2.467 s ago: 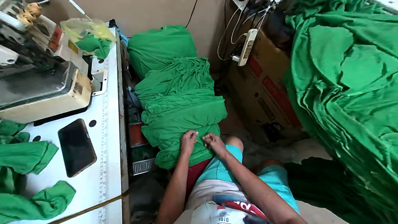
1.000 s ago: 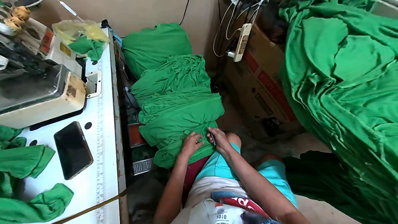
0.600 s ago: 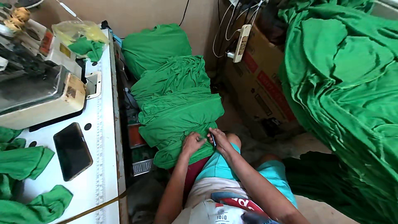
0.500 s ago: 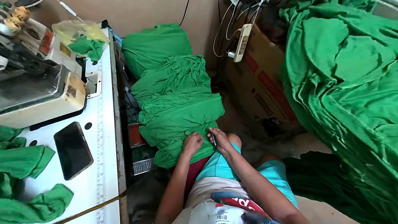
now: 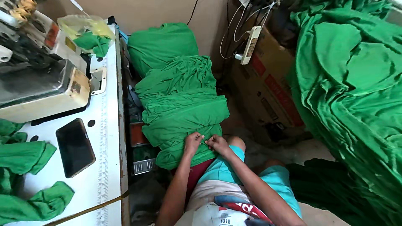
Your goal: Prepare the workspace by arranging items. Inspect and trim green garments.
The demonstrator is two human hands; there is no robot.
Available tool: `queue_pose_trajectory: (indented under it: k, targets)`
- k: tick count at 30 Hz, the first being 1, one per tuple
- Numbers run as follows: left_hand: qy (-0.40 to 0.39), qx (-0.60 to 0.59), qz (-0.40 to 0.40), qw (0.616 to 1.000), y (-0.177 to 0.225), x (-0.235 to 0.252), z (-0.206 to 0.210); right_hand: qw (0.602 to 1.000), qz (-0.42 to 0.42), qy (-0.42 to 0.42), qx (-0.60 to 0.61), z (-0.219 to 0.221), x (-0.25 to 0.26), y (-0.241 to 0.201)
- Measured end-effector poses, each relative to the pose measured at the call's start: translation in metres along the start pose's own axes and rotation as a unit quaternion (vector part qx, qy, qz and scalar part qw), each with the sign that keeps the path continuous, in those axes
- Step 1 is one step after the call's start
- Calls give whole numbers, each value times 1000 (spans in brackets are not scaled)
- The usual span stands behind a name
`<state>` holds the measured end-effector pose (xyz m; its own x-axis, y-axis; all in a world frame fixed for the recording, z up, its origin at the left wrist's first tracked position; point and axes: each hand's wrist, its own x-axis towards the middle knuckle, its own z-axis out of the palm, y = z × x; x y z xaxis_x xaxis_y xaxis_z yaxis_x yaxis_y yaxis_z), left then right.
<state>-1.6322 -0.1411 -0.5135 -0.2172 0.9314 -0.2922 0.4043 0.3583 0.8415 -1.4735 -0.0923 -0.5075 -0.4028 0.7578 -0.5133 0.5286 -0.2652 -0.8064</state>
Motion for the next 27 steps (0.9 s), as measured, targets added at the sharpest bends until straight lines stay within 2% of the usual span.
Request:
queue_pose_trajectory:
  k: [3,14,17,20,22,24,27]
  targets:
    - [0,10,2,1000,-1,0,1,999,-2,-13,-31,1,0,1]
    - [7,3,7,1000,-2,1,1,998,-31,-40,-32,1,-4,1]
    - [62,-78,32,994,-5,-9,-2,992,-55,8,117,-2,-4,5]
    - [167,-129,56,976,-10,-33,-15,940,-74,59,328,-11,-4,11]
    - [246,-133,45,959,-21,-53,-29,914,-77,77,390,-16,-7,14]
    - [324,-123,12,938,-38,-75,-46,941,-83,98,313,-22,-13,11]
    - [408,-31,-89,908,-71,-107,-70,988,-99,93,68,-30,-20,8]
